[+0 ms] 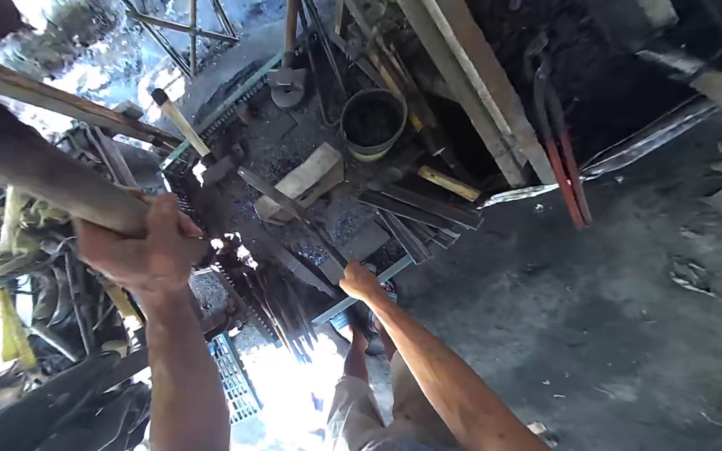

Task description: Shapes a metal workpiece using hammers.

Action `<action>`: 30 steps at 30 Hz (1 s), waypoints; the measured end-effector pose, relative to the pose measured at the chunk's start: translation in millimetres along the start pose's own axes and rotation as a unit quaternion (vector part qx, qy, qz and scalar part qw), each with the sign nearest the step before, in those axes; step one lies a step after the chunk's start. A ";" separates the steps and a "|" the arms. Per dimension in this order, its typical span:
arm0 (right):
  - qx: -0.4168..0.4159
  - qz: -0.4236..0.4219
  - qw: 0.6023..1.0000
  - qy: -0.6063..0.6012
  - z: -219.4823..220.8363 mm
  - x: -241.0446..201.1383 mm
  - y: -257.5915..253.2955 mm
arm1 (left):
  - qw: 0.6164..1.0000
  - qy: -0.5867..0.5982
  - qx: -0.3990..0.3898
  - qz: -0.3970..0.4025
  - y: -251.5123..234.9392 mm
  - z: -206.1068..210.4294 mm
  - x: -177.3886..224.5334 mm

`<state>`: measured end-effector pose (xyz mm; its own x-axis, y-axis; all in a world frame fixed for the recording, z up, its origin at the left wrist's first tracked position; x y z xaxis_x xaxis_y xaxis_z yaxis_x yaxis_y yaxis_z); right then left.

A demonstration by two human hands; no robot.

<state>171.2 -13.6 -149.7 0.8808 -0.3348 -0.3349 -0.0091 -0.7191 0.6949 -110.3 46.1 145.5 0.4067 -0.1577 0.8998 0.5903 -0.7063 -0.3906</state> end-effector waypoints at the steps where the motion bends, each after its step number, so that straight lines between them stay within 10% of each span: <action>1: 0.004 0.005 1.000 0.000 7.0 12.4 6.5 | 0.999 0.026 -0.008 0.020 -9.1 -4.9 18.4; 12: 0.008 0.062 0.998 0.014 54.3 43.1 29.9 | 0.986 0.149 0.001 0.075 10.7 33.3 43.7; 16: 0.003 0.066 0.998 0.016 52.6 43.4 26.7 | 0.991 -0.124 0.011 0.045 100.7 47.0 -96.5; 20: 0.004 0.057 0.998 0.004 54.5 49.1 30.9 | 0.849 -0.438 -0.207 -0.211 140.9 46.8 -191.5; 25: -0.006 0.039 0.999 -0.016 42.0 29.5 28.5 | 0.979 -0.144 -0.027 -0.145 56.4 37.4 -67.9; 30: -0.001 0.031 1.000 -0.005 29.0 10.6 19.9 | 0.995 0.052 0.001 0.085 -15.7 20.4 49.8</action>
<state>166.7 -49.1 -157.9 0.8739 -0.3843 -0.2978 -0.0620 -0.6956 0.7158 -85.1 63.5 192.4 0.4261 -0.3456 0.8361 0.5209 -0.6619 -0.5391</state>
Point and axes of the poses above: each hand's wrist, its own y-axis away from the middle knuckle, its own z-axis out of the palm, x = y × z, the point moved 2 cm from there along -y, towards the middle knuckle, and after that the axes turned 15 degrees about x, right-handed, at the moved point
